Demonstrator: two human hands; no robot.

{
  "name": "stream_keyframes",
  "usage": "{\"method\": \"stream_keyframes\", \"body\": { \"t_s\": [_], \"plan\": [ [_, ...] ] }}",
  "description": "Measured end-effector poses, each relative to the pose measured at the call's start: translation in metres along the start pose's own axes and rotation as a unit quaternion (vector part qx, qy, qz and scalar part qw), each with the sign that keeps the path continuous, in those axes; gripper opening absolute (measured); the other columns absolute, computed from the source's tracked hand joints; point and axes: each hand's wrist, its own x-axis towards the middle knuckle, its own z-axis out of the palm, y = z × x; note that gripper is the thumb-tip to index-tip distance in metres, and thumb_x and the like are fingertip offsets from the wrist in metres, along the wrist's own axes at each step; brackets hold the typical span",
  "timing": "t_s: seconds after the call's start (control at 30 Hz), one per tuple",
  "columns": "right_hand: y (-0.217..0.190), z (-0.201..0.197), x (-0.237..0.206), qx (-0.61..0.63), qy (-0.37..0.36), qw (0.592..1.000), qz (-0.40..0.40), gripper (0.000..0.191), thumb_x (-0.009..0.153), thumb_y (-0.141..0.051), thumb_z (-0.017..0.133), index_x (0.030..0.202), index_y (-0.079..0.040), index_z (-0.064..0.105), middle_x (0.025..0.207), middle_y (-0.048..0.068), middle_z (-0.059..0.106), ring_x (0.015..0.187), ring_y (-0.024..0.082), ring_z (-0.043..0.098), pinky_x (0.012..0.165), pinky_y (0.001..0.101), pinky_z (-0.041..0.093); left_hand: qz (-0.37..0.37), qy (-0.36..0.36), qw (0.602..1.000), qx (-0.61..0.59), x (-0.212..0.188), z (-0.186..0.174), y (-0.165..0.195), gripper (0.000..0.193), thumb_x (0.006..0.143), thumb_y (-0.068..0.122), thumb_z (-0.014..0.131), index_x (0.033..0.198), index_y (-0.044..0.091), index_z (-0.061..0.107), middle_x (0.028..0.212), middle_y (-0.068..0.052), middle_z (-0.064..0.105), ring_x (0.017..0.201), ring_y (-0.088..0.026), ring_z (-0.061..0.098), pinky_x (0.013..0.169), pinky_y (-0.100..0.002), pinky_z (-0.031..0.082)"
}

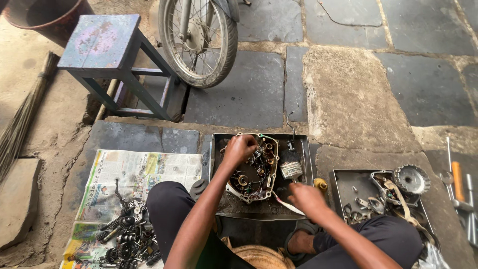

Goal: The person sits on the ground and cleans internal components of a motorcycle engine casing using a small metal tool and a liquid from a plastic bottle. They repeatedly scrape and pour liquid into the casing, then place cleaned parts onto a newspaper.

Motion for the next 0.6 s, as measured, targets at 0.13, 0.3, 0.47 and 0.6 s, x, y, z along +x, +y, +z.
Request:
{"method": "stream_keyframes", "body": {
  "t_s": [0.13,0.3,0.47,0.6],
  "plan": [
    [-0.026,0.040,0.004,-0.007,-0.057,0.998,0.002,0.017,0.084,-0.010,0.074,0.098,-0.002,0.066,0.091,0.017,0.070,0.073,0.028,0.071,0.059,0.0412,0.062,-0.048,-0.007,0.998,-0.028,-0.002,-0.003,0.008,0.015,0.104,0.017,0.061,0.108,0.009,0.073,0.080,-0.019,0.079,0.059,-0.025,0.061,0.057,-0.045,0.054],
    [-0.027,0.030,0.005,-0.030,-0.057,0.998,0.020,0.018,0.075,-0.009,0.076,0.090,-0.005,0.068,0.089,0.017,0.072,0.078,0.031,0.072,0.068,0.0462,0.059,0.057,0.043,0.983,0.167,-0.003,0.013,-0.004,0.031,0.086,-0.010,0.056,0.110,0.003,0.071,0.116,-0.025,0.067,0.075,-0.027,0.070,0.059,-0.031,0.063],
    [-0.021,-0.005,0.001,0.034,-0.039,0.994,0.096,0.037,0.068,-0.023,0.083,0.095,-0.004,0.065,0.093,0.020,0.071,0.088,0.042,0.070,0.076,0.0532,0.057,0.070,-0.029,0.943,0.323,-0.011,0.031,-0.008,0.017,0.089,0.003,0.062,0.103,0.004,0.072,0.115,-0.020,0.065,0.106,-0.033,0.064,0.079,-0.047,0.058],
    [-0.011,-0.012,-0.001,0.042,-0.051,0.991,0.114,0.035,0.072,-0.025,0.080,0.095,-0.004,0.065,0.095,0.023,0.071,0.091,0.043,0.070,0.080,0.0533,0.057,0.081,-0.036,0.941,0.325,-0.009,0.026,-0.007,0.015,0.094,0.007,0.061,0.105,0.004,0.072,0.121,-0.018,0.065,0.116,-0.032,0.063,0.086,-0.045,0.059]
  ]
}}
